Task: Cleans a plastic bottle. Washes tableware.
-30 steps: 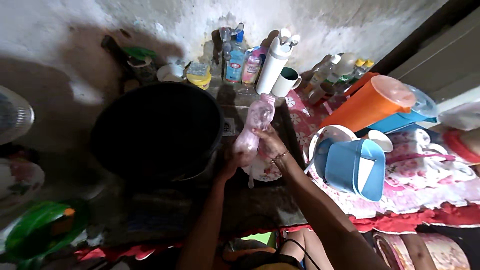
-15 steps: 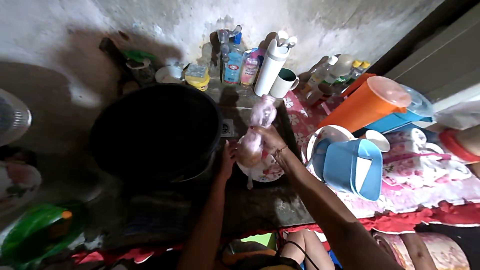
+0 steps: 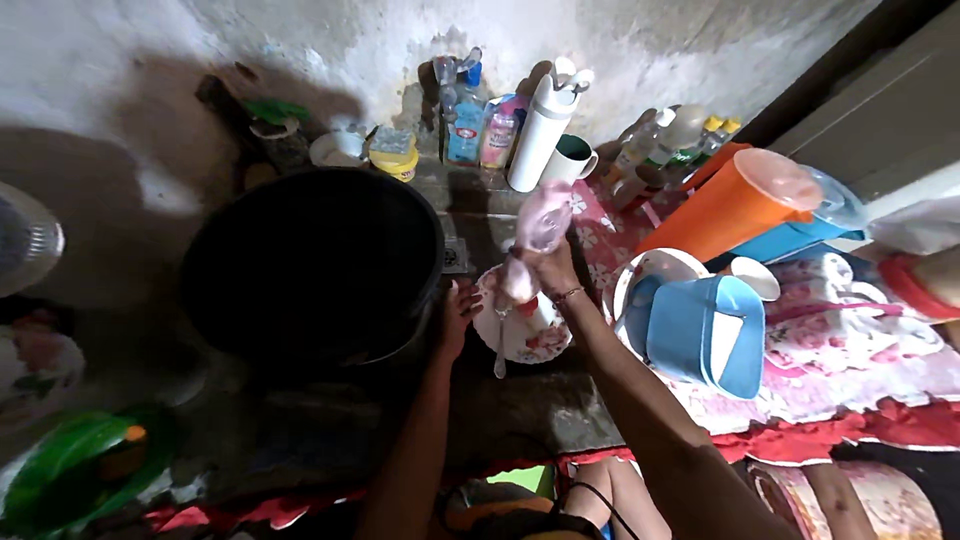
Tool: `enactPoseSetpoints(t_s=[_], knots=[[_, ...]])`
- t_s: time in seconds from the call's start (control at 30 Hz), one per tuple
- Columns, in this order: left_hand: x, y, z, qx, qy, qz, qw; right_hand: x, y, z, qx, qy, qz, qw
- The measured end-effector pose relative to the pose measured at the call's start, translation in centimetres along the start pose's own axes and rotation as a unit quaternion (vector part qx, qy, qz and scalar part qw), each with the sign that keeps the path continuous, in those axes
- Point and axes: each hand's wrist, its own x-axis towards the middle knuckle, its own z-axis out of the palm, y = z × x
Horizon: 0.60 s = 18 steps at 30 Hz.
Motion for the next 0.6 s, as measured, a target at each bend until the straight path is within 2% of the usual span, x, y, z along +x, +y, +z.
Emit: enactPoseSetpoints(t_s=[0.1,0.17,0.23,0.27,0.33,0.37,0.43,0.5,0.6], knots=[[0.1,0.5,0.1,-0.002,-0.001,0.004,1.0,0.0,-0.4,0.6,0.086,-0.001,0.004,0.996],[0.0,-0.1,0.1,0.005,0.001,0.002,1.0,-0.5,0.1,0.5,0.064,0.008,0.017,0.998],[0.1,-0.5,-0.1,0.044,-0.04,0.048,0.997,-0.2,0.2,0.6,0.018,0.001,-0.004,1.0],[-0.1,-0.9,-0.4,0.068,-0.065,0.087,0.992,-0.3,0.0,1.0,0.031,-0.004,0.0,1.0],[-0.6,-1.3,-0.7,0.111,-0.107,0.144,0.978,-1.4,-1.0,2.1,0.074,0.001,0.036,0.997],[-0.9,-1.3,-0.4,0.12,-0.116,0.147,0.975,-2.2,-1.5,2.7,0.072,0.004,0.055,0.996],[-1.7,-0.6,-0.1,0.121,-0.115,0.122,0.978,-3.1,-1.7,3.4,0.06,-0.018,0.069,0.996],[-2.9,0.0,-0.2,0.124,-0.103,0.09,0.983,-3.4,-1.6,3.3,0.09,-0.074,0.07,0.991],[-3.9,0.1,-0.9,0.091,-0.135,-0.003,0.987,-3.7,-1.5,2.1,0.16,-0.16,0.094,0.97]])
